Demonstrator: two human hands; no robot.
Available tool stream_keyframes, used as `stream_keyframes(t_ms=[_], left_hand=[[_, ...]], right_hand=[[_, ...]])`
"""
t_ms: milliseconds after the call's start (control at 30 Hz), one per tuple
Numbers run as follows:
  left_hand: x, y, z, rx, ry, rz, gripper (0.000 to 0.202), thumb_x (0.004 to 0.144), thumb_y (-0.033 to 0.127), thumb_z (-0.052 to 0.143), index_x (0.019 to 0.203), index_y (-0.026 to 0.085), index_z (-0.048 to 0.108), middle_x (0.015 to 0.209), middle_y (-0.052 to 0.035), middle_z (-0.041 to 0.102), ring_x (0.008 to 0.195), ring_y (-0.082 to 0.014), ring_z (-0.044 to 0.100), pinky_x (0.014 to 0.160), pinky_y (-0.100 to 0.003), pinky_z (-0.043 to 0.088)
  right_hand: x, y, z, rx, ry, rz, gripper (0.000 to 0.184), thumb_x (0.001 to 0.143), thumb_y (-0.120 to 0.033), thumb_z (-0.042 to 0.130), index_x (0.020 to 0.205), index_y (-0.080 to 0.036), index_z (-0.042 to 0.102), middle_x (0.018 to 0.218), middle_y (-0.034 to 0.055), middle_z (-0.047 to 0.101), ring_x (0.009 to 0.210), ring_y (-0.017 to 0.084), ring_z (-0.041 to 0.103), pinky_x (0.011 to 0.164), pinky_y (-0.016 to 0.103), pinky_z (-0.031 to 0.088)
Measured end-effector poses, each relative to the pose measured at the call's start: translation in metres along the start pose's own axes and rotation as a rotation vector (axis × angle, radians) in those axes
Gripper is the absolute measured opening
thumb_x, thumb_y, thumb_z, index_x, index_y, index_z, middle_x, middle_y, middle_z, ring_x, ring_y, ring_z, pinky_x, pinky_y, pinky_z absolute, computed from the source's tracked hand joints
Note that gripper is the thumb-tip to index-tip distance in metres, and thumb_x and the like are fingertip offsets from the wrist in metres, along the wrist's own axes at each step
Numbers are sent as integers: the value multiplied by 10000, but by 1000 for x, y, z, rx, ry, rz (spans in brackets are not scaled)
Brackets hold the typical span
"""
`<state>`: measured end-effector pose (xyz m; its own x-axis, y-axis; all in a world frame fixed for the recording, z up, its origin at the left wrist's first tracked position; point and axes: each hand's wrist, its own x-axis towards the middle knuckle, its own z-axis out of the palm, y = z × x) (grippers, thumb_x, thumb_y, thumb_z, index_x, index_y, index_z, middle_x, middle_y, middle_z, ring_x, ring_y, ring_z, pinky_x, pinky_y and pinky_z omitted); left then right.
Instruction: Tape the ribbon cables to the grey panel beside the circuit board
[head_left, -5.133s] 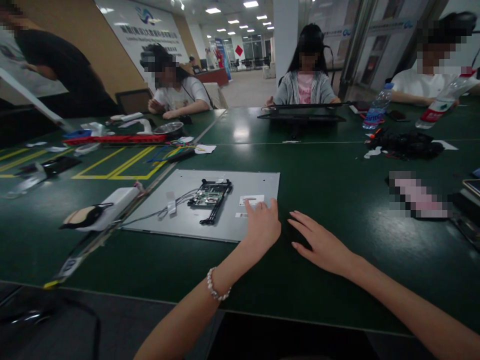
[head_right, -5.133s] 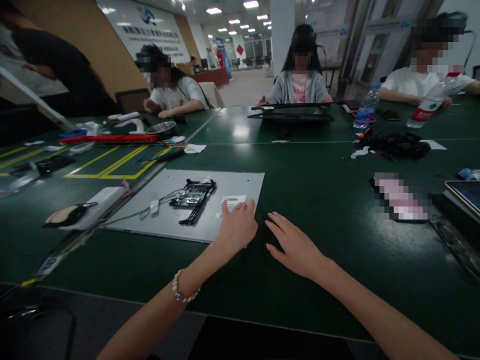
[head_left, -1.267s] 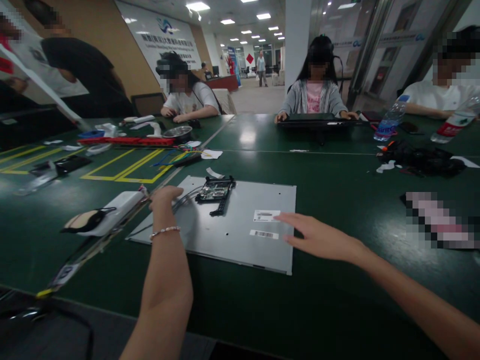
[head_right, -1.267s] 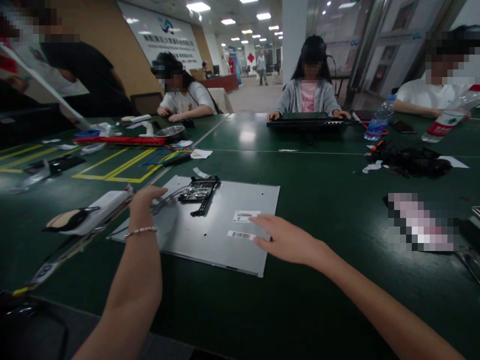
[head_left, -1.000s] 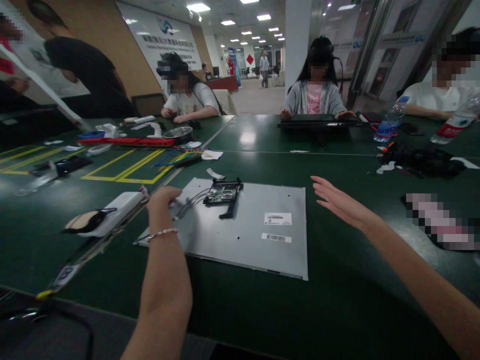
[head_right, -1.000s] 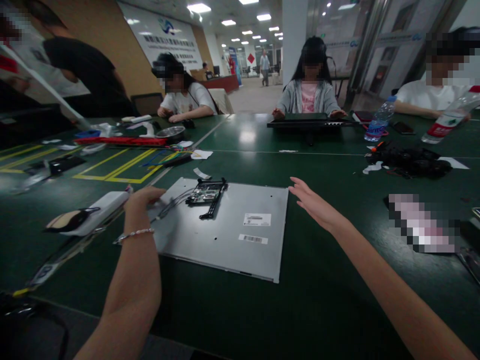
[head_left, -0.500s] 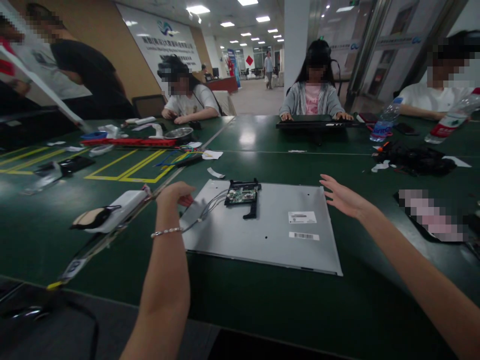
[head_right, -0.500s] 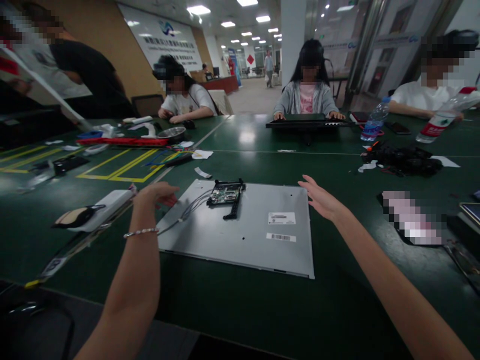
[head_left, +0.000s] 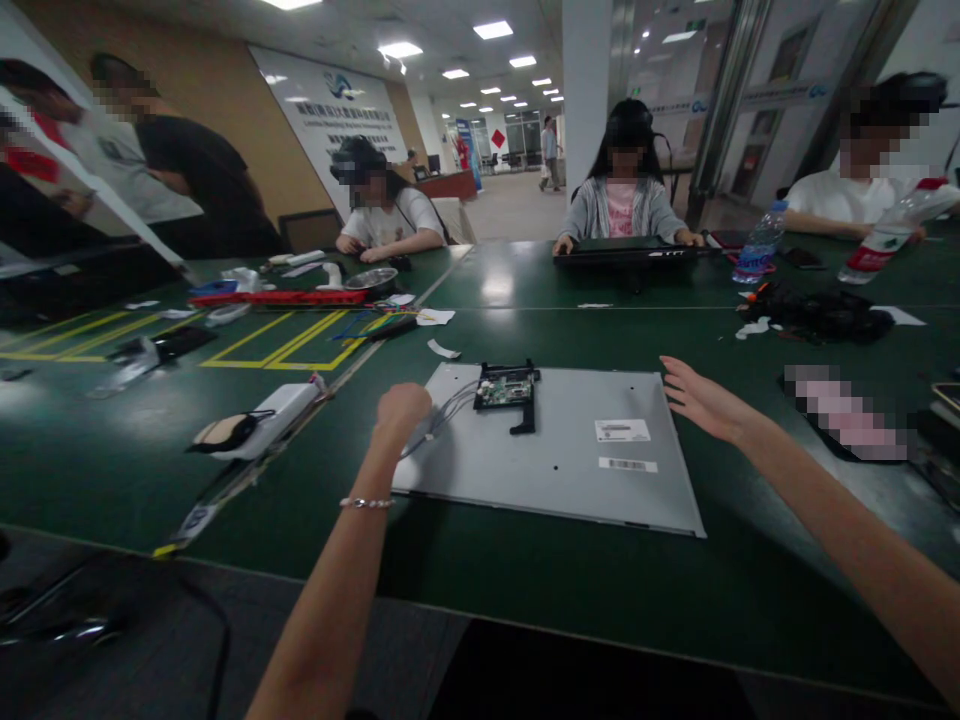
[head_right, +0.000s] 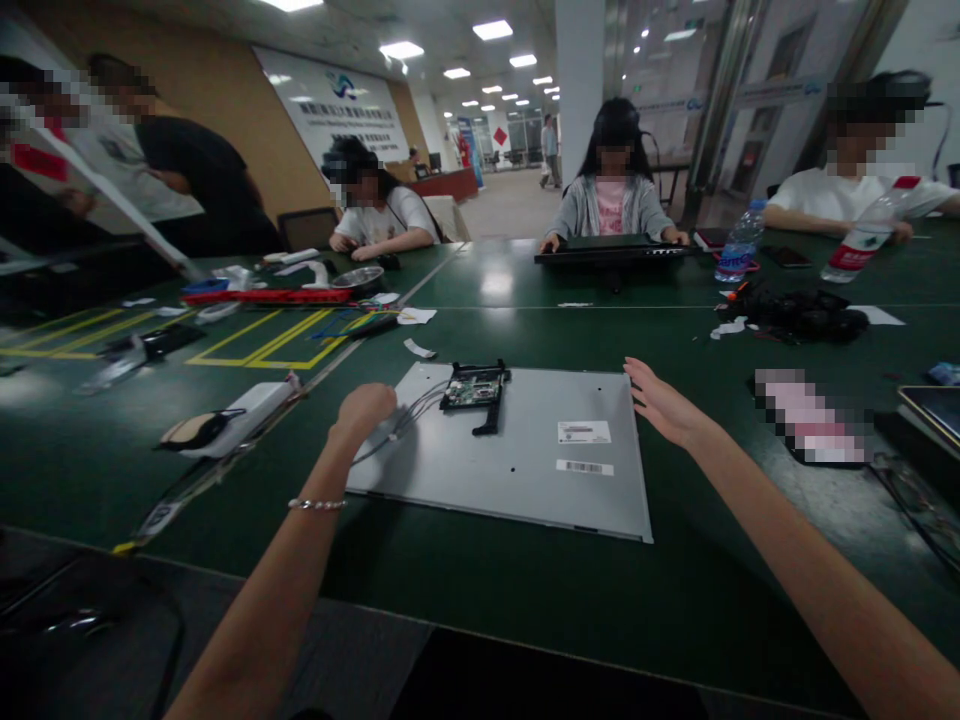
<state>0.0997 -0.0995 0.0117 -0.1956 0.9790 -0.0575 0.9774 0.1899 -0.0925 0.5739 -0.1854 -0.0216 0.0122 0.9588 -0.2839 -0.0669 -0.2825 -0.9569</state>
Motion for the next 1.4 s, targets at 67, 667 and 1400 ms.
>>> stream_keyframes(t_ms=[67,667,1400], left_hand=[[-8,10,1,41,-32,6,368,812,228,462,952,52,754,1005,-259,697,961,-331,671,793,-351,519],[-38,32,5,73,-12,357,559,958,461,280,987,122,724,1008,-190,704,912,-281,669,762,-323,481],[-47,49,12,-63,-4,539,550,961,497,277,724,184,663,777,-120,691,681,-192,603,610,-292,346]], right_hand=[[-8,2,-6,1,16,0,564,899,-530,482,1416,-363,333,1590,41,264,1415,227,317,1145,437,278],[-48,32,-55,-203,197,-116,680,881,-601,450,1481,-318,298,1549,57,358,1411,252,327,1159,446,254],[-35,48,-101,-308,441,-164,686,857,-682,419,1462,-363,370,1532,79,381,1284,336,503,1065,490,400]])
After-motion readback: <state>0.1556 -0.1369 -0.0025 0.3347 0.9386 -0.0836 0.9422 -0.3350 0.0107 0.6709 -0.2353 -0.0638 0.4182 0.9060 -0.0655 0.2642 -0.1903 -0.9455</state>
